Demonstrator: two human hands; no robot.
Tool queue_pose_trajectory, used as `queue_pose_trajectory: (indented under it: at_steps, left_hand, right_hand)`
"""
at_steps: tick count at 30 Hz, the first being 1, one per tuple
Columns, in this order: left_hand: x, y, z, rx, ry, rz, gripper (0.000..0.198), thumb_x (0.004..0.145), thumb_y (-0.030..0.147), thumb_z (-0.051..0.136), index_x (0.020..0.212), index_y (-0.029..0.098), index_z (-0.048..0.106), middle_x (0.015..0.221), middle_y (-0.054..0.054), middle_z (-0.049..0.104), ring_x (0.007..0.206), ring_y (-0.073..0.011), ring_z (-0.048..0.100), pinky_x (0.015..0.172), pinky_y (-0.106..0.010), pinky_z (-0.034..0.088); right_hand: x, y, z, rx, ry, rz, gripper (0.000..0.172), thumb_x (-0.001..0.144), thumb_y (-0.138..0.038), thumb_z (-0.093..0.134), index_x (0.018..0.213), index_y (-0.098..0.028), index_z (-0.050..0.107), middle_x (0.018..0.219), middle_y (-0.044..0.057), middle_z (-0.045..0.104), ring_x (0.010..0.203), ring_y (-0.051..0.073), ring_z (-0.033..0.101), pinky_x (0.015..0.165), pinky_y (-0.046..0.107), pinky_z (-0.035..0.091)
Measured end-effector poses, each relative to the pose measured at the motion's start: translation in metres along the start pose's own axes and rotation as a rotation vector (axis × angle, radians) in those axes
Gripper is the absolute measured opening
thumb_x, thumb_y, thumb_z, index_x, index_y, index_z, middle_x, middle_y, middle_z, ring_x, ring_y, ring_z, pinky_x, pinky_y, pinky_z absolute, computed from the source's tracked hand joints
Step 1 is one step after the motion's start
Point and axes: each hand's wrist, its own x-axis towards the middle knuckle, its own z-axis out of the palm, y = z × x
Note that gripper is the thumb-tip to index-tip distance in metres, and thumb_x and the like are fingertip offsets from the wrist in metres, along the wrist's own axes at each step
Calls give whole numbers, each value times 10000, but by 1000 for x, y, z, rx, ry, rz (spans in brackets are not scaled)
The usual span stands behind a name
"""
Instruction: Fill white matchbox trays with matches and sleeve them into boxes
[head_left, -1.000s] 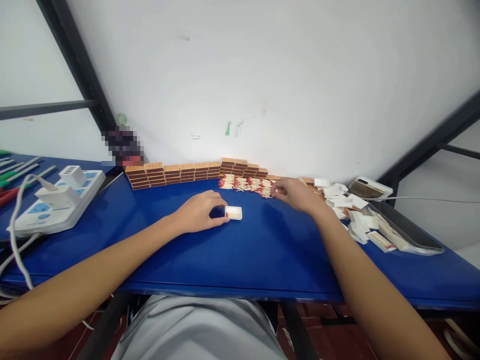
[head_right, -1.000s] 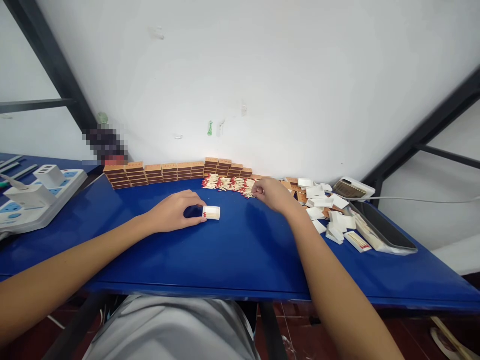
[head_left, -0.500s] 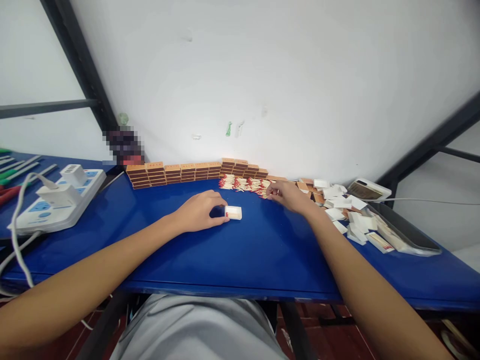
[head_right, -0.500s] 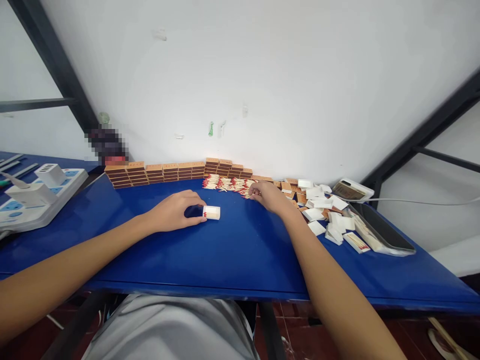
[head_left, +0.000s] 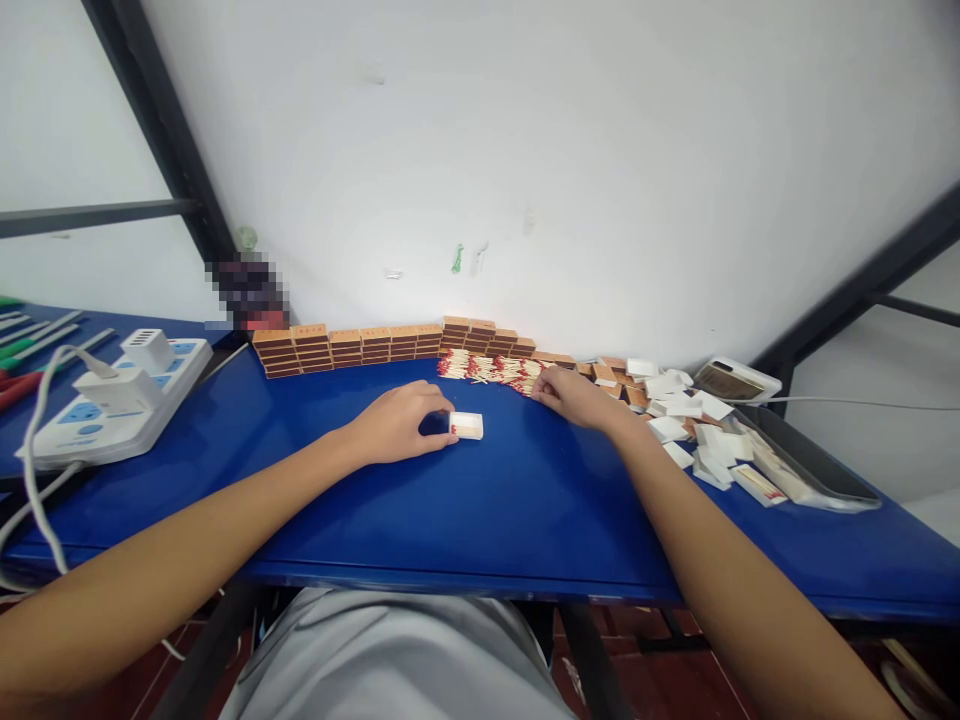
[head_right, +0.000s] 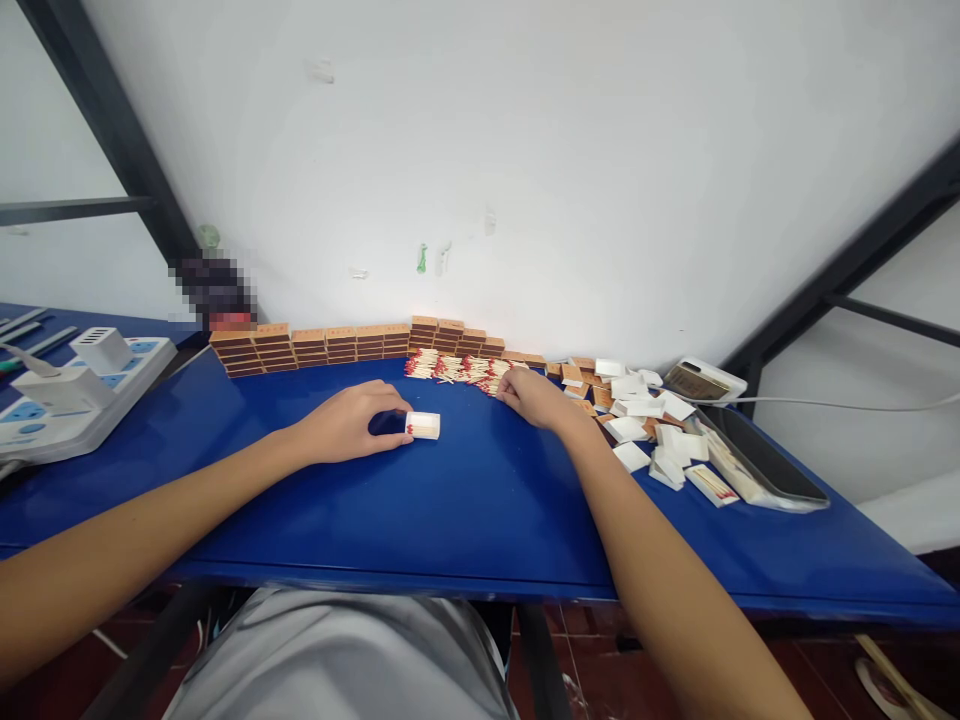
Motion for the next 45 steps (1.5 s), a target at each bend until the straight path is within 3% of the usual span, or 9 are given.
queue_pose_trajectory:
  at_steps: [5,10,17,20,24,38,41,45]
  left_hand:
    - [0,0,-1,-7,7,2,295,973,432,704,1156,204,742,1115,-78,736,1053,-261,648,870,-379,504]
    - [0,-1,0,-7,15,6,306,978,438,696,1167,202,740,1103,-77,734,1046,-258,645,870,-375,503]
    - [0,-1,2,2,22,23,292,970,420,715,1153,194,742,1071,-73,732,1020,-253,645,869,-375,500]
    - [1,-1,3,-6,21,34,276,968,391,717,1162,196,738,1083,-73,731,1034,-254,645,881,-373,500]
    - [1,0,3,-1,26,53,261,975,395,704,1144,198,731,1085,-77,726,1047,-260,643,891,-374,500]
    - [1,2,2,1,19,46,273,974,437,705,1093,192,729,1057,-77,723,1022,-261,641,869,-385,507]
    - [1,1,2,0,19,34,275,969,422,715,1122,195,735,1063,-75,728,1022,-258,642,869,-383,507]
    - [0,0,2,4,12,23,293,976,443,704,1136,200,740,1082,-78,732,1036,-260,648,867,-382,508]
  right_hand:
    - [-2,-6,-1,-4,-19,8,105,920,-204,633,816,-196,646,794,71,697,700,197,586,659,294,390]
    - [-5,-15,-4,2,-1,-1,115,951,-189,575,844,-193,615,884,94,694,779,206,593,705,294,399]
    - [-15,-72,0,221,57,-202,197,1028,-348,540,935,-200,632,874,43,623,751,180,526,685,293,387]
    - [-17,-96,8,278,18,-256,163,1024,-319,548,964,-200,642,890,36,612,767,173,530,703,292,399]
    - [-19,-109,15,281,6,-298,114,1018,-265,553,983,-193,635,946,45,619,799,169,543,731,291,412]
    - [-21,-112,15,208,59,-325,86,971,-188,602,949,-191,686,921,38,613,813,168,571,737,282,417]
    - [-18,-96,6,180,126,-310,112,960,-200,605,918,-195,709,847,26,603,778,174,561,717,283,404]
    - [-12,-55,-6,54,217,-179,127,929,-164,597,891,-183,716,856,52,657,782,189,586,723,291,405]
